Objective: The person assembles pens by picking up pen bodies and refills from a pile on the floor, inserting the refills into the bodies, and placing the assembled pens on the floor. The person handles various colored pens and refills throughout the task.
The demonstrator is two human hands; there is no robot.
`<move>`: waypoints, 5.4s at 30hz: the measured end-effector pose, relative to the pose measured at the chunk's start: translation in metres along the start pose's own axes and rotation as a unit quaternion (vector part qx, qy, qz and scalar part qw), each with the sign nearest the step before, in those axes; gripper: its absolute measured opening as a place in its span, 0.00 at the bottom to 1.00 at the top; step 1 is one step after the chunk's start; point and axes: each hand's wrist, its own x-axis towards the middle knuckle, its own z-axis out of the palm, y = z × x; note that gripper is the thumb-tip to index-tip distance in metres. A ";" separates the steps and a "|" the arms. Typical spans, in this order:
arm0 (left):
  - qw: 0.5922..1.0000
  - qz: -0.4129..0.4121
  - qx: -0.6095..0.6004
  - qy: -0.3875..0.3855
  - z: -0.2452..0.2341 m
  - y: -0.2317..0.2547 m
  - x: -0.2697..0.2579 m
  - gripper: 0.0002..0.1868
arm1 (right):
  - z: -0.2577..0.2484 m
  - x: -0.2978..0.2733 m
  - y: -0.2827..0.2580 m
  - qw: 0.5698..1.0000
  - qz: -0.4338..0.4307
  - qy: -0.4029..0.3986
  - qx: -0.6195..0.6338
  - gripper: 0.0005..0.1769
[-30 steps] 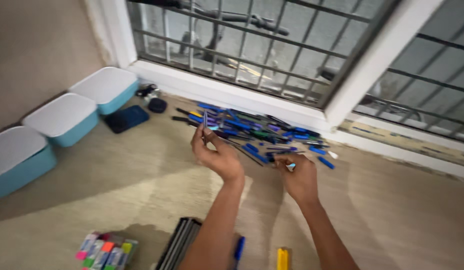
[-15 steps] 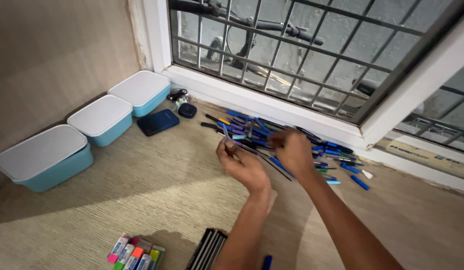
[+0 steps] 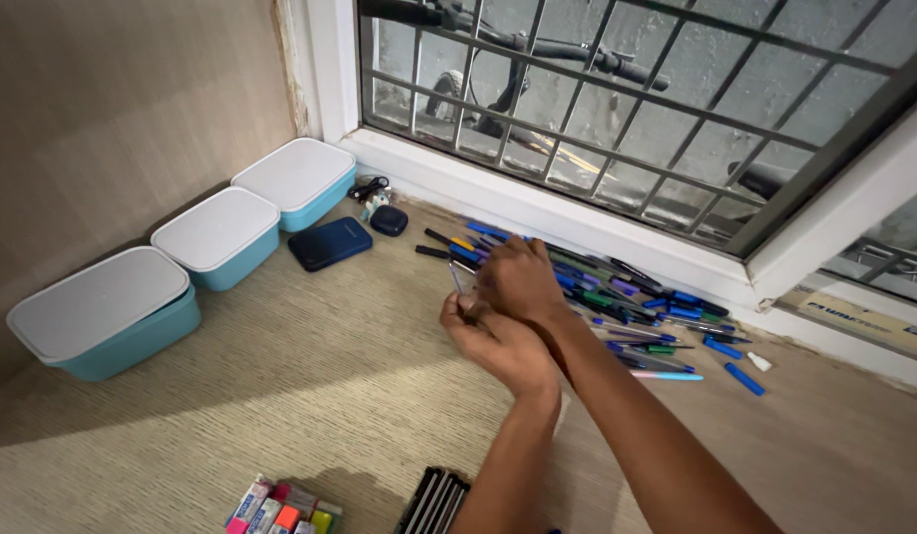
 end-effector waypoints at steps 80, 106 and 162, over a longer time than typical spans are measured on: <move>0.731 0.172 0.348 -0.562 0.004 -0.027 -0.048 0.13 | -0.010 -0.234 0.063 0.590 0.300 0.391 0.640 0.12; 0.738 0.119 0.191 -0.636 -0.012 -0.016 -0.055 0.08 | -0.057 -0.268 0.088 0.643 0.299 0.451 0.542 0.12; 0.850 -0.028 0.057 -0.523 -0.058 0.033 -0.100 0.03 | -0.156 -0.376 -0.009 0.771 0.454 0.131 0.426 0.08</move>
